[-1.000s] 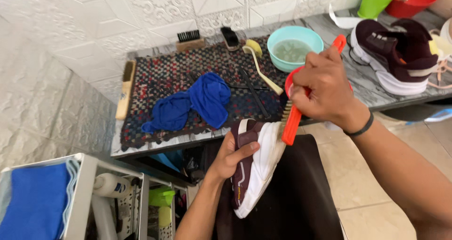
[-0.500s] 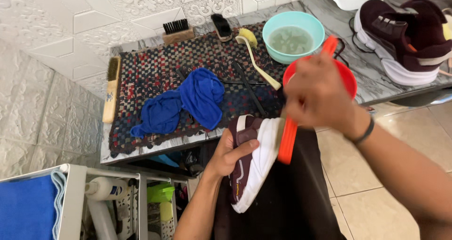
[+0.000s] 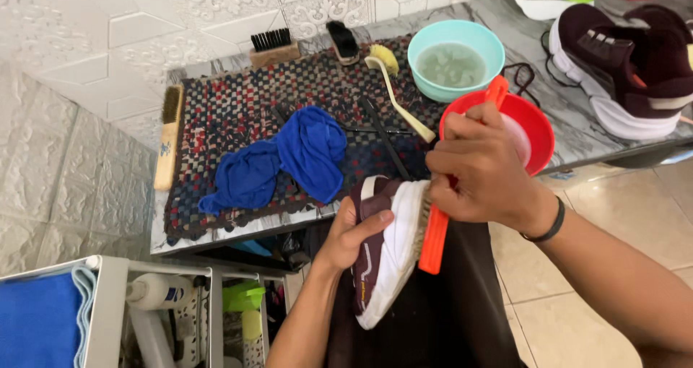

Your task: The person cleans a maroon and white sneaker by scrubbing the sole and upper with brushes dipped in soapy water, then wipes the shoe with a blue cloth. The person uses multiple brushes and two bowls of water on a tiled counter.

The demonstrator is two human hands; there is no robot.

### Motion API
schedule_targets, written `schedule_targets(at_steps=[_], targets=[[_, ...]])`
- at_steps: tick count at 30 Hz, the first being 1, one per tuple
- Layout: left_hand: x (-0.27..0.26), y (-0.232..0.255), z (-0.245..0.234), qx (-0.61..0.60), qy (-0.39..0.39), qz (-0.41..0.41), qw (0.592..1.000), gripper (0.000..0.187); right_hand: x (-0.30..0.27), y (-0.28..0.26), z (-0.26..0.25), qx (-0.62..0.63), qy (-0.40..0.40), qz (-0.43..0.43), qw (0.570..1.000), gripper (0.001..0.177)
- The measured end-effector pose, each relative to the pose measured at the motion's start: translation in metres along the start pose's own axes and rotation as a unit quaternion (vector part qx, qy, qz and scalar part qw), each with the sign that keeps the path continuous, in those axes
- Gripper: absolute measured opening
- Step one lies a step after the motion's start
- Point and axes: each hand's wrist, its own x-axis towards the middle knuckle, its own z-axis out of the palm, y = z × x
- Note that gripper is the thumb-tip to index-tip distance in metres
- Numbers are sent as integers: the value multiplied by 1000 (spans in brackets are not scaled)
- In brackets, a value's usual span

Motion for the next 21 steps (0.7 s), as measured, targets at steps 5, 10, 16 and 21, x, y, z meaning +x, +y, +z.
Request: schedule_targets(at_steps=[5,10,16,21], targets=[[-4,-5,-1,24,4,0,1000,22,-7,38,7,-6,20,13,1000,16],[-1,-3,-4,-5,-11,-8,1000,41,-2,19,3,-3,-11,11,1000,19],[2,-2,2,-4,21,-13,1000,33,-5,18,3,-24,28,15,999,13],[-4,-1,5,-16,-6,-17,1000,38,-10,39,1,-67,11,72,995,33]])
